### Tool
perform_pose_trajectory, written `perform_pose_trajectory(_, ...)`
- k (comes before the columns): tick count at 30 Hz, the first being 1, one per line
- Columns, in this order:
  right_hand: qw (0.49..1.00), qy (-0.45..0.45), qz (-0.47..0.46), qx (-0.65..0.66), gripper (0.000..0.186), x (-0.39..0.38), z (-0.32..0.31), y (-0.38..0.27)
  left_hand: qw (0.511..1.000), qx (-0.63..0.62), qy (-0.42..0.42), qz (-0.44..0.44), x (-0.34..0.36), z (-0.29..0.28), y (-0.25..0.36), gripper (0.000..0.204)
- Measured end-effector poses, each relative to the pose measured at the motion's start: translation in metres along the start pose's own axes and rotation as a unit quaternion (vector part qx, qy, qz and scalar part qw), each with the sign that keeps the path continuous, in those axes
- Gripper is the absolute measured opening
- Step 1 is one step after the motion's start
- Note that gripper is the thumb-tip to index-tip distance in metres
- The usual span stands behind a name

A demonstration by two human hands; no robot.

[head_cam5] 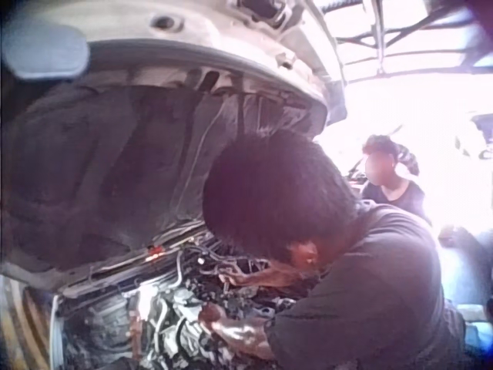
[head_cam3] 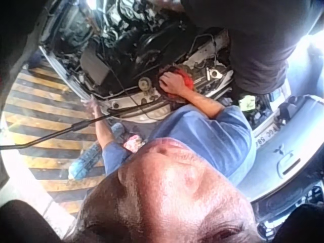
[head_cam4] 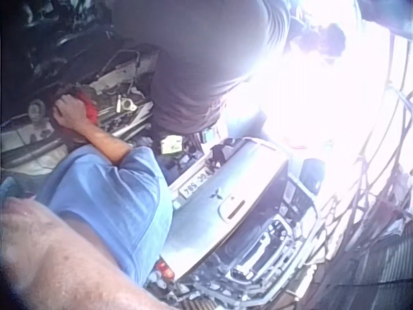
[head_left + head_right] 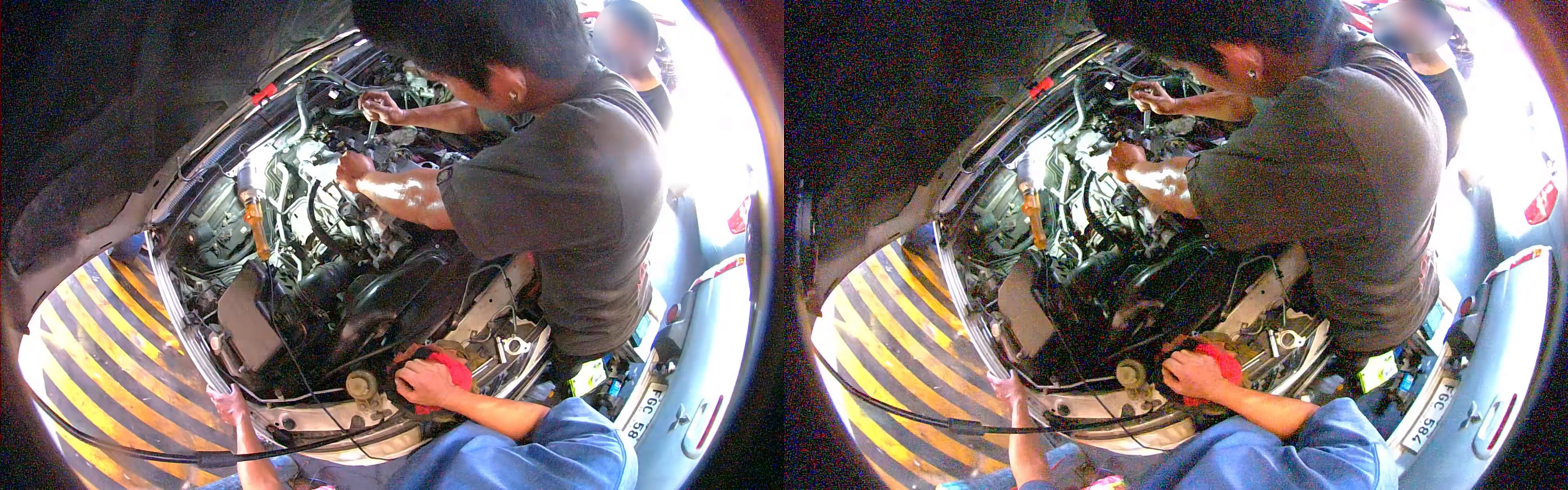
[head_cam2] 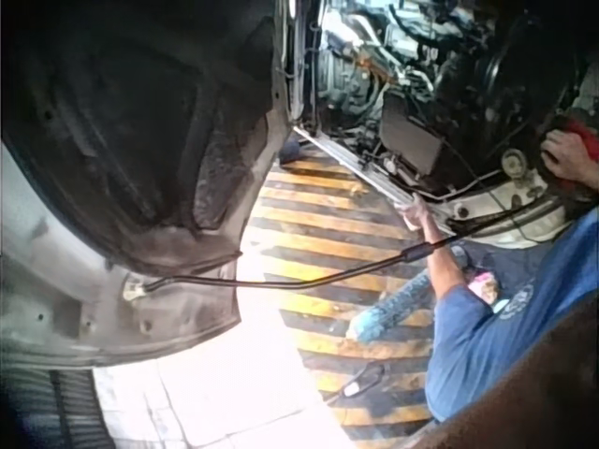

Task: The person assists with repairing a car engine, retrieves fasteners from a workbench, and wipes components on the vehicle with a cloth.

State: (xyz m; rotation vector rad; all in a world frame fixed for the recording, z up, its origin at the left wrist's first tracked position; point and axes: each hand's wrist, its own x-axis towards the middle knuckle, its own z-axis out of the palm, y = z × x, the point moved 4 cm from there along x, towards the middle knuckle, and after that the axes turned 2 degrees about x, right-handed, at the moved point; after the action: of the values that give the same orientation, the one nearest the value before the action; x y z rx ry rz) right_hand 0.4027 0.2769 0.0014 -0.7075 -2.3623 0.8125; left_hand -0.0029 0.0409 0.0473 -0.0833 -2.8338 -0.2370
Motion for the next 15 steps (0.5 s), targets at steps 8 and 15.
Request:
perform_pose_trajectory(8,1.000,0.015,-0.011,-0.001,0.012,-0.0006,-0.0014,-0.0005,0.999,-0.008,-0.024,-0.019,0.0005,0.0013,-0.0012,0.074)
perform_pose_trajectory(15,0.999,0.041,-0.021,-0.006,0.012,-0.0011,-0.0023,-0.0010,1.000,0.001,-0.014,-0.003,-0.0022,-0.0032,0.0036,0.074)
